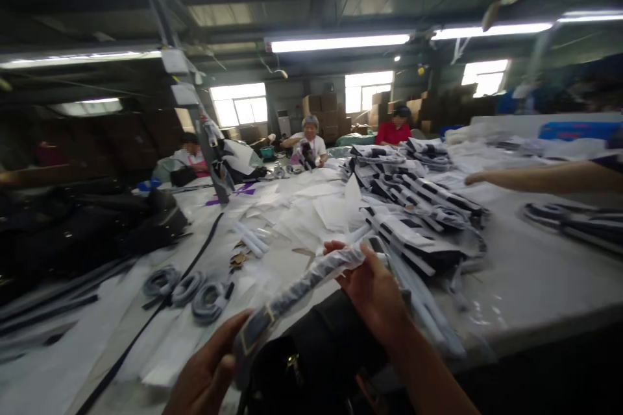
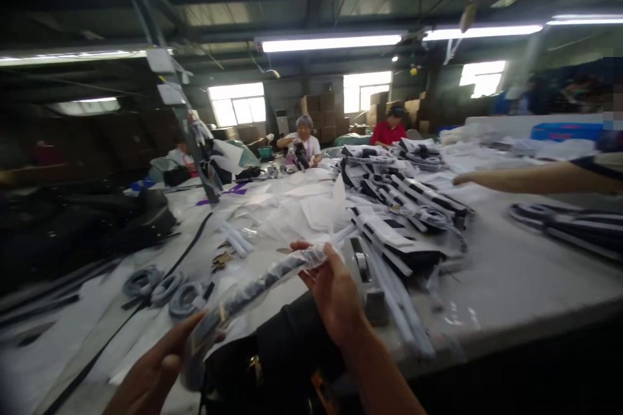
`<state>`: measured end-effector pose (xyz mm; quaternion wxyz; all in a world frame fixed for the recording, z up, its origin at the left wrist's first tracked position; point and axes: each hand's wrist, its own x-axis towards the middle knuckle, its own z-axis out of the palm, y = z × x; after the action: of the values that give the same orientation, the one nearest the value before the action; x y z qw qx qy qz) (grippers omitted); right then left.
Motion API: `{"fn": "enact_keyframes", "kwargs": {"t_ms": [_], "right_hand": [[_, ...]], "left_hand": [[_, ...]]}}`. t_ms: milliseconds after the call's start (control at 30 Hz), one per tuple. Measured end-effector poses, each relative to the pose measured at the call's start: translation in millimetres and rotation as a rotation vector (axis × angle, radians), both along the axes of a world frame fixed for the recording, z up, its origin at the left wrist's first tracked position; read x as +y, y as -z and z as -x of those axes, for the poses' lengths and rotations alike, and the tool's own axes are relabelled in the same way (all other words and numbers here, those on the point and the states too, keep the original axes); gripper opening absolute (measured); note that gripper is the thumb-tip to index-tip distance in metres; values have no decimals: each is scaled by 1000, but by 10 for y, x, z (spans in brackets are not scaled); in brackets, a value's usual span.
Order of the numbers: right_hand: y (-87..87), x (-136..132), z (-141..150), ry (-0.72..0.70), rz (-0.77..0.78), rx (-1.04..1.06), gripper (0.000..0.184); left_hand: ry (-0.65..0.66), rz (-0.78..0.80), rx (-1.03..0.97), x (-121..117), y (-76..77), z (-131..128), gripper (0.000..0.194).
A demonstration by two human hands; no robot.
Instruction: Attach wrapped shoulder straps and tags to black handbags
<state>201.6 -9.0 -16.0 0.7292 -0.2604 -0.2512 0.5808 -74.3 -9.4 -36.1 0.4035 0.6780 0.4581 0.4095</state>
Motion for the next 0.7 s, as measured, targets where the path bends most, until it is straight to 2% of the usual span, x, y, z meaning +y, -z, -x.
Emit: {"fn": "enact_keyframes", "kwargs": {"t_ms": [67, 100, 200, 300, 400, 467, 567, 700], "right_hand": [[-66, 94, -29, -2, 1, -54, 40], [-113, 171, -52, -11, 9, -79, 40], [-309, 505, -112, -82, 33, -158, 40], [-537, 899, -118, -132, -39, -221, 44], [-642, 1242, -117, -141, -74, -258, 53], [-579, 1398, -153, -172, 41, -273, 61], [-330, 1446, -260, -236, 255, -302, 67], [5, 1102, -376, -215, 305, -351, 57]], "left_hand": [[229, 32, 40, -45, -128, -138, 55], [301, 54, 65, -59, -167, -210, 50], [252, 42, -17, -60, -193, -415, 44], [147, -58, -118, -5, -167, -598, 38], [135, -89, -211, 106, -126, -766, 36], [185, -68, -260, 197, -73, -851, 35], [236, -54, -275, 316, 37, -889, 38], [290, -58, -307, 503, 196, -737, 44]]}}
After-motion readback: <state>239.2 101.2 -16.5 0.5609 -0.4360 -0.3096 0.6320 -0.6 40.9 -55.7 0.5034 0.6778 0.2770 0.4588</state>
